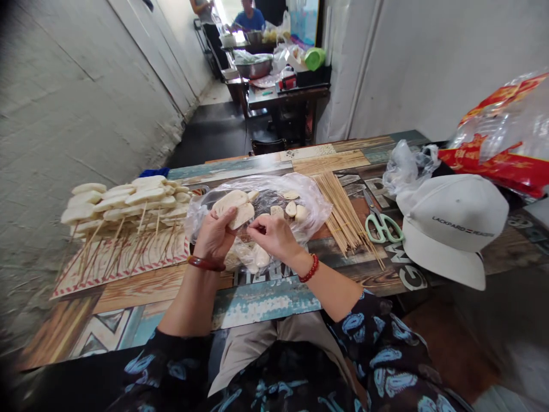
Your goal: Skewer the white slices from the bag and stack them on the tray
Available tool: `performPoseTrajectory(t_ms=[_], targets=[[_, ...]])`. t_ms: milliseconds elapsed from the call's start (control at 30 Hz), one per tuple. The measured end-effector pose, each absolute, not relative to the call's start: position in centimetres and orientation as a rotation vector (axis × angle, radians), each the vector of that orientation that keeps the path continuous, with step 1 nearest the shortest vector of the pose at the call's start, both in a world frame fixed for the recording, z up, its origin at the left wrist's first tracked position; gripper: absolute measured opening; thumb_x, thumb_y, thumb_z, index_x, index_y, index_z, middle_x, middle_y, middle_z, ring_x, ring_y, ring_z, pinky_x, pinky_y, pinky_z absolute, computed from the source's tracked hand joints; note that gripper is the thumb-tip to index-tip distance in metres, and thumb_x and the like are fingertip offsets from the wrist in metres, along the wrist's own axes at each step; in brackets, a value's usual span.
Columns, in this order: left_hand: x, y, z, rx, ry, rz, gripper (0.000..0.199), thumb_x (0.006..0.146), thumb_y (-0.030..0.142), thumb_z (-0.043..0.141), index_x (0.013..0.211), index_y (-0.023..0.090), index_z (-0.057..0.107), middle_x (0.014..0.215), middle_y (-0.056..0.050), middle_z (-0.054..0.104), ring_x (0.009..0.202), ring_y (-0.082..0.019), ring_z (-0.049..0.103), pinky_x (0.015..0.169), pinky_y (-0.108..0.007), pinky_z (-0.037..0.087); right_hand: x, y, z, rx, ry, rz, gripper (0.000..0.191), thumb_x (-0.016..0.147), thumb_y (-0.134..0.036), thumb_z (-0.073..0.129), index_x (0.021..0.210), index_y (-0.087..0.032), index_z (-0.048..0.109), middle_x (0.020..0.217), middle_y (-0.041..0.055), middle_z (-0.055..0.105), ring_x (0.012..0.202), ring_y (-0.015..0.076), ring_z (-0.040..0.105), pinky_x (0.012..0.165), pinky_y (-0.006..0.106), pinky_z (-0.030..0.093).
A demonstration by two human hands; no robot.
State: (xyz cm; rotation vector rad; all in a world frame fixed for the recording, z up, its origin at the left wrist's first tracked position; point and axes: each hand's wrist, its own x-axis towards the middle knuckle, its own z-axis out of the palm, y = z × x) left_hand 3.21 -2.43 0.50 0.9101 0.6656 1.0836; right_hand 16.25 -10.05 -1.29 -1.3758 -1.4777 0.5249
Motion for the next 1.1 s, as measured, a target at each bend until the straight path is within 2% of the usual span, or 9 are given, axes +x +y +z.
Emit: performPoseTrajectory(t_ms=[167,267,367,533,667,833,967,1100], targets=[[3.2,-2.6,0.7,0.959,0.627,1.06,0.052,0.062,0.029,0.089,0.11,0.018,0.069,0.104,-0.008,0.076,0.1,-0.024,0.071,0.09,-0.033,0.057,16.4,-9.8,-1.2,-1.334,-1.458,0.658,0.013,0.084,-0.022,0.065,0.075,-0.016,0.072,0.07,0.0006,0.069,0.062,0.0119,0.056,0.063,0.024,0.042],[3.0,-2.6,0.7,0.969,0.559,1.023,0.053,0.066,0.047,0.085,0.109,0.019,0.069,0.111,-0.01,0.074,0.105,-0.024,0.069,0.089,-0.033,0.057,17.3,-9.7,-0.6,-1.253,-1.386,0.722,0.015,0.083,-0.027,0.065,0.076,-0.015,0.072,0.071,0.0009,0.069,0.063,0.0117,0.056,0.062,0.024,0.042],[2.8,-2.4,0.4,0.93,0.613,1.011,0.052,0.072,0.059,0.077,0.106,0.022,0.067,0.106,-0.008,0.074,0.097,-0.02,0.071,0.085,-0.033,0.057,19.5,-9.7,0.5,-1.161,-1.237,0.767,0.022,0.082,-0.035,0.067,0.078,-0.015,0.072,0.066,-0.0004,0.065,0.059,0.0107,0.052,0.057,0.023,0.04],[4.4,-2.4,0.0,1.294,0.808,0.968,0.04,0.076,0.045,0.076,0.106,0.019,0.07,0.096,-0.007,0.075,0.082,-0.016,0.069,0.08,-0.029,0.053,24.1,-10.3,2.3,-1.128,-0.924,0.508,0.022,0.081,-0.038,0.07,0.079,-0.015,0.071,0.062,-0.0027,0.059,0.051,0.0076,0.044,0.048,0.022,0.034],[8.3,-2.6,0.3,1.805,0.744,0.829,0.016,0.076,0.027,0.072,0.091,0.021,0.077,0.092,-0.007,0.075,0.086,-0.021,0.067,0.087,-0.035,0.05,25.5,-10.8,2.8,-1.1,-0.874,0.428,0.028,0.082,-0.044,0.069,0.077,-0.017,0.069,0.065,-0.0016,0.059,0.051,0.0071,0.043,0.048,0.021,0.034],[12.9,-2.2,-0.4,2.292,0.601,0.601,0.028,0.067,0.005,0.063,0.084,0.023,0.076,0.097,-0.008,0.074,0.095,-0.026,0.064,0.101,-0.041,0.041,25.6,-10.7,2.6,-1.086,-0.844,0.465,0.032,0.08,-0.048,0.07,0.077,-0.017,0.068,0.065,-0.0011,0.059,0.052,0.0077,0.045,0.048,0.021,0.036],[14.0,-1.4,-1.1,2.494,0.518,0.392,0.02,0.062,0.006,0.062,0.073,0.022,0.069,0.089,-0.008,0.069,0.093,-0.027,0.061,0.1,-0.039,0.039,25.6,-10.5,2.5,-1.072,-0.841,0.486,0.029,0.082,-0.046,0.068,0.078,-0.017,0.068,0.065,-0.0016,0.058,0.052,0.008,0.045,0.048,0.022,0.036],[14.3,-1.1,-1.3,2.691,0.536,0.307,0.011,0.064,0.013,0.065,0.073,0.019,0.065,0.087,-0.011,0.064,0.092,-0.029,0.057,0.096,-0.042,0.038,25.5,-10.4,2.5,-1.032,-0.874,0.467,0.026,0.083,-0.042,0.068,0.078,-0.017,0.069,0.065,-0.0017,0.059,0.053,0.0082,0.046,0.05,0.022,0.037]])
